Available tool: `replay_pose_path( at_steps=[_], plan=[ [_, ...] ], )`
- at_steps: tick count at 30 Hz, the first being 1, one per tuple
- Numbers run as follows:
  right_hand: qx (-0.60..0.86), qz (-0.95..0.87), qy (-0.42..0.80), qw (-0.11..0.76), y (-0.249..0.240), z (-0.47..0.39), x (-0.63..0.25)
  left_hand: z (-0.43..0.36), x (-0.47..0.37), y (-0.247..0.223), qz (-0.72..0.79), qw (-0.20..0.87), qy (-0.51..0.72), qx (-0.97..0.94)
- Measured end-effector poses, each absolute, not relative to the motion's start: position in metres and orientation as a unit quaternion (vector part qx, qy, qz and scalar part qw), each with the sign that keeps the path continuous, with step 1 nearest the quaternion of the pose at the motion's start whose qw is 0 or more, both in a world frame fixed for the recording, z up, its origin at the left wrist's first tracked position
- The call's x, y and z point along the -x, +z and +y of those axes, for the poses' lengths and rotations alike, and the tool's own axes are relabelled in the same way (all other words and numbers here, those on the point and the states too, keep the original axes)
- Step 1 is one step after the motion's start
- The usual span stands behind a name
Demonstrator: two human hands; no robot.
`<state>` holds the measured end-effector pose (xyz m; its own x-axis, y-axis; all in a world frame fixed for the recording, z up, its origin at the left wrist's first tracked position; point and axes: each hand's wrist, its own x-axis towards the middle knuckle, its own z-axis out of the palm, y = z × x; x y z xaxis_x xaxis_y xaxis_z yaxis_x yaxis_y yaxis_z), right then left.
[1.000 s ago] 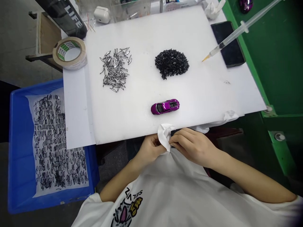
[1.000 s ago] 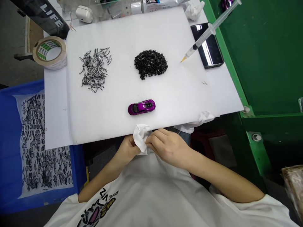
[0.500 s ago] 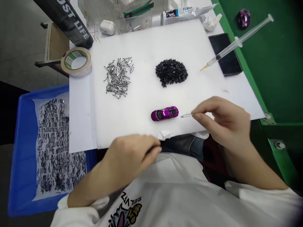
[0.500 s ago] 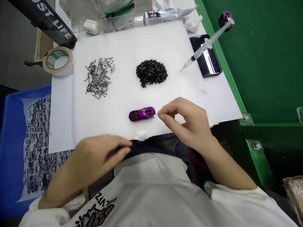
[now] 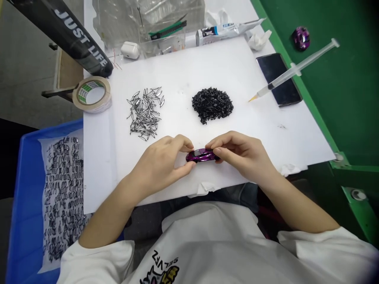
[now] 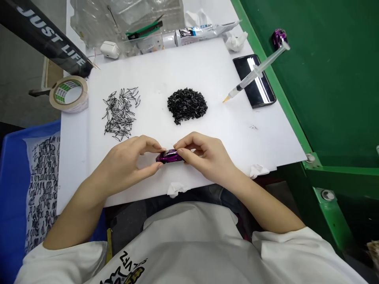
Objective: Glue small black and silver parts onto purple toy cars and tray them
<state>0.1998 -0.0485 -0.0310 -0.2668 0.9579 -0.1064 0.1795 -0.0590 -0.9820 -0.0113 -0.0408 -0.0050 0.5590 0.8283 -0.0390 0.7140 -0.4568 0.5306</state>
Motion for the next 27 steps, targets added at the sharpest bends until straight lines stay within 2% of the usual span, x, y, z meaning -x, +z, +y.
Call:
replay_pose_path(
  at_steps=[8, 27],
  plan=[
    [0.480, -0.603, 0.526, 0.360, -0.030, -0.049, -0.196, -0.048, -0.005, -0.009, 0.428, 0.236, 0.339, -0.804],
    [0.474, -0.610, 0.519, 0.366, -0.031, -0.053, -0.194, -0.054, -0.006, -0.011, 0.482, 0.218, 0.343, -0.776]
  ],
)
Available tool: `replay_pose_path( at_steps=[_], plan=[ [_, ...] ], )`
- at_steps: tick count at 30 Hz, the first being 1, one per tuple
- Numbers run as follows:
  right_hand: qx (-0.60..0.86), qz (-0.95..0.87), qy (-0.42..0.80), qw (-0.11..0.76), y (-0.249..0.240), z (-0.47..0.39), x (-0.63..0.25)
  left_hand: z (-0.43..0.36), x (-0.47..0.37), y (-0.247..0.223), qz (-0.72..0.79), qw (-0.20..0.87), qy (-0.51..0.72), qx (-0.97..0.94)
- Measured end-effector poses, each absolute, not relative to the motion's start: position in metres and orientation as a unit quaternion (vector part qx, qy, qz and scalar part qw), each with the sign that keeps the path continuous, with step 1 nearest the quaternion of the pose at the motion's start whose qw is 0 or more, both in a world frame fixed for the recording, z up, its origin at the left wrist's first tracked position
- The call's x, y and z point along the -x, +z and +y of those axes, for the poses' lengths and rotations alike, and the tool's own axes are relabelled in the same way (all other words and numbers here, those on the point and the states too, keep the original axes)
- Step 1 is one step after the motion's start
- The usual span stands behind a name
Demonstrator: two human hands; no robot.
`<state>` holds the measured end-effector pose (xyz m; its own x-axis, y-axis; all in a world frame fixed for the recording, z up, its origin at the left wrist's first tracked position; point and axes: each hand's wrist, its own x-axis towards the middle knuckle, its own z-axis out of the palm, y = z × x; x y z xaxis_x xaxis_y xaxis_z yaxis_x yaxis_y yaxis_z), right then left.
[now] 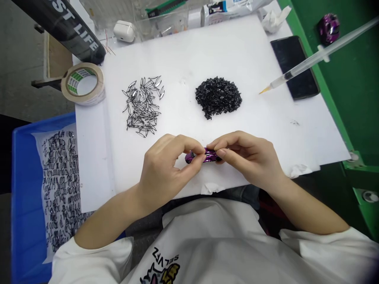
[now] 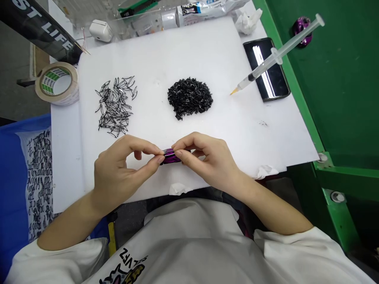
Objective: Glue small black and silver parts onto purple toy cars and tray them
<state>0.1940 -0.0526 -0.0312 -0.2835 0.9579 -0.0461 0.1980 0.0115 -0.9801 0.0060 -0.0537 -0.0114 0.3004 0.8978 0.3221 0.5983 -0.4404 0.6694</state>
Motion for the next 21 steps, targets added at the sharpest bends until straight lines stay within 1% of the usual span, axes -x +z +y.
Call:
replay_pose_path(
  at_steps=[14, 21],
  plan=[
    [0.445, -0.595, 0.547, 0.384, -0.0322, -0.0537, -0.1961, -0.0516, -0.0024, -0.0089, 0.488, 0.258, 0.278, -0.787],
    [0.430, -0.608, 0.546, 0.384, -0.0320, -0.0547, -0.1973, -0.0520, -0.0046, -0.0097, 0.485, 0.249, 0.264, -0.795]
  ],
)
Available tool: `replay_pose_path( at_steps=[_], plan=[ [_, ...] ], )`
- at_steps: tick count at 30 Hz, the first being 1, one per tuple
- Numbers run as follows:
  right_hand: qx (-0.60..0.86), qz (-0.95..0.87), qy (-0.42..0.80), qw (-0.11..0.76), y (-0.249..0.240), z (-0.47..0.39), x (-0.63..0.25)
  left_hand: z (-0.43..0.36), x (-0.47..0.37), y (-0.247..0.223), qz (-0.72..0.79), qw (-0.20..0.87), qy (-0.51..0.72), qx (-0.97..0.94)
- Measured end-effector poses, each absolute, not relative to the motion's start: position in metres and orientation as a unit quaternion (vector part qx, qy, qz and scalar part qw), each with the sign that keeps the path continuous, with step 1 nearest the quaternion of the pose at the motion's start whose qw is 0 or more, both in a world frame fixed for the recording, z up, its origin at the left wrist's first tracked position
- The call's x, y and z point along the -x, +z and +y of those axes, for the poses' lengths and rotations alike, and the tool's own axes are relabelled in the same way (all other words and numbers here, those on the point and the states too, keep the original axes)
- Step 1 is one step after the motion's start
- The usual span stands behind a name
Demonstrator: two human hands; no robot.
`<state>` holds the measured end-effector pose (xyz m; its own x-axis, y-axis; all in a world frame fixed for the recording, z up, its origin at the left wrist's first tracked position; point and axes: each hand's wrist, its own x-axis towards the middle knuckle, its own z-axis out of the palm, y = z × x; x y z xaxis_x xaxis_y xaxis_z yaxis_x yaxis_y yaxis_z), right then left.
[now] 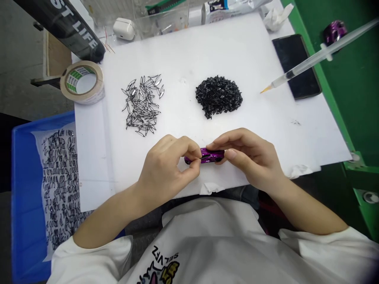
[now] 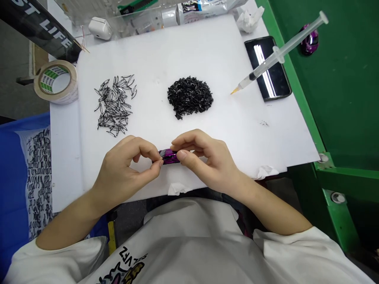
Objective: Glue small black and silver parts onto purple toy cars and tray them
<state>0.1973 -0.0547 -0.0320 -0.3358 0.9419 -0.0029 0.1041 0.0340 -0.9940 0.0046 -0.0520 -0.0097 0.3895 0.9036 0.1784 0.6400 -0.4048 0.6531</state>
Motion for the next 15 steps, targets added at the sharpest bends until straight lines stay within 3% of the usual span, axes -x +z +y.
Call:
replay_pose_path(
  at_steps=[5, 9, 15],
  plan=[
    [0.400, -0.626, 0.550, 0.382, -0.0331, -0.0542, -0.2003, -0.0534, -0.0084, -0.0101, 0.465, 0.206, 0.275, -0.816],
    [0.400, -0.649, 0.529, 0.374, -0.0343, -0.0555, -0.2016, -0.0514, -0.0073, -0.0094, 0.494, 0.271, 0.197, -0.803],
    [0.394, -0.740, 0.401, 0.370, -0.0341, -0.0559, -0.1983, -0.0520, -0.0048, -0.0141, 0.510, 0.269, 0.121, -0.808]
  ],
)
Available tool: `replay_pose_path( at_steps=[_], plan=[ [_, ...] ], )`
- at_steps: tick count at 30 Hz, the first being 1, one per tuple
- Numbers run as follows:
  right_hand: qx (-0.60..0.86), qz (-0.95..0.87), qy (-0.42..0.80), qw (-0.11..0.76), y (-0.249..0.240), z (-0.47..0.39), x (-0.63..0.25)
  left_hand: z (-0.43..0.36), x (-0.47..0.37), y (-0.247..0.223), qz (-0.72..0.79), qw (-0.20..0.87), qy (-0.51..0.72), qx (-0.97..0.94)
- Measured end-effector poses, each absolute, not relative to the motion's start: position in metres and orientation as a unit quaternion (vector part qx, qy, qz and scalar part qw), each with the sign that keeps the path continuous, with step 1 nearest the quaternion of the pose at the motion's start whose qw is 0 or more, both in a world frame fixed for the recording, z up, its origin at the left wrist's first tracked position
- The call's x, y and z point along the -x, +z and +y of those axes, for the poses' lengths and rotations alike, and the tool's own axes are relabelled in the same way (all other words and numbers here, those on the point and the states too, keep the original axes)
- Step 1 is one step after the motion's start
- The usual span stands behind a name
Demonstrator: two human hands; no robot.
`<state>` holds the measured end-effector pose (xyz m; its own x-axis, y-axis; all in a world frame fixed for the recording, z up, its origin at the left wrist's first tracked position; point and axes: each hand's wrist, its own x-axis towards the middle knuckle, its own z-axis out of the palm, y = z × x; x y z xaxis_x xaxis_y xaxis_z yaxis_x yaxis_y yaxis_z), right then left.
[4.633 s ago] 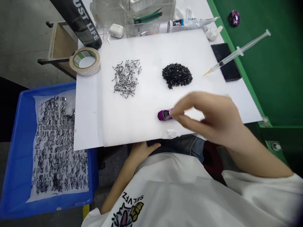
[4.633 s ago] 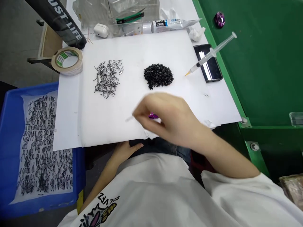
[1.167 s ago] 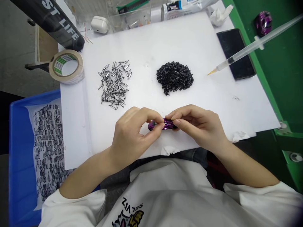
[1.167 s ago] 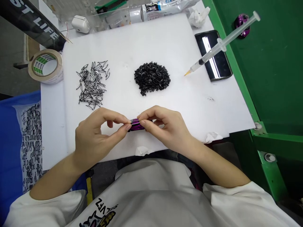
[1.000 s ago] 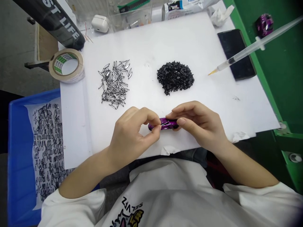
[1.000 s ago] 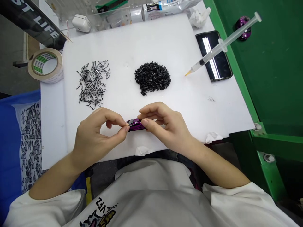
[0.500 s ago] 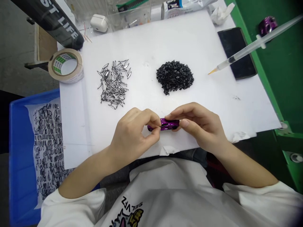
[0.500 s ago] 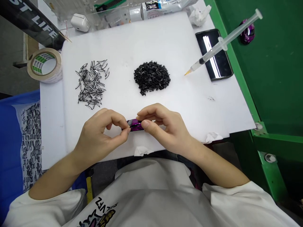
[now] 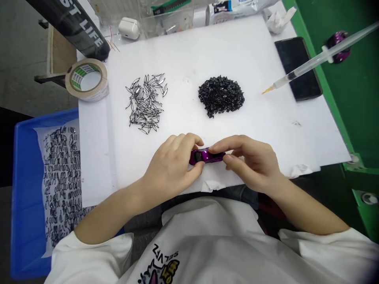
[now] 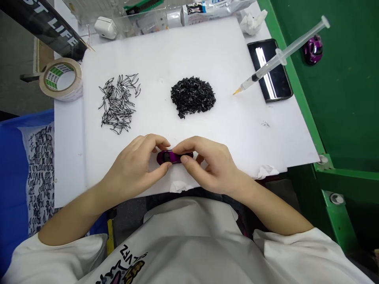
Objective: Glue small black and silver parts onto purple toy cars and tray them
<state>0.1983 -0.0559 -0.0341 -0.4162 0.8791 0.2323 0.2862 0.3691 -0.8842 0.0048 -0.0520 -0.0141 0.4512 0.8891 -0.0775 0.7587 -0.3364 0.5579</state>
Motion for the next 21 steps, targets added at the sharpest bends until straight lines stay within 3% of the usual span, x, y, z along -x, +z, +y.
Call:
replay_pose_path(
  at_steps=[5, 21],
  plan=[
    [0.379, -0.841, 0.241, 0.302, -0.0353, -0.0517, -0.1917, -0.0536, -0.0013, -0.0167, 0.491, 0.276, 0.138, -0.815],
    [0.391, -0.854, 0.237, 0.250, -0.0357, -0.0483, -0.1932, -0.0517, -0.0084, -0.0216, 0.523, 0.256, 0.133, -0.802]
  ],
)
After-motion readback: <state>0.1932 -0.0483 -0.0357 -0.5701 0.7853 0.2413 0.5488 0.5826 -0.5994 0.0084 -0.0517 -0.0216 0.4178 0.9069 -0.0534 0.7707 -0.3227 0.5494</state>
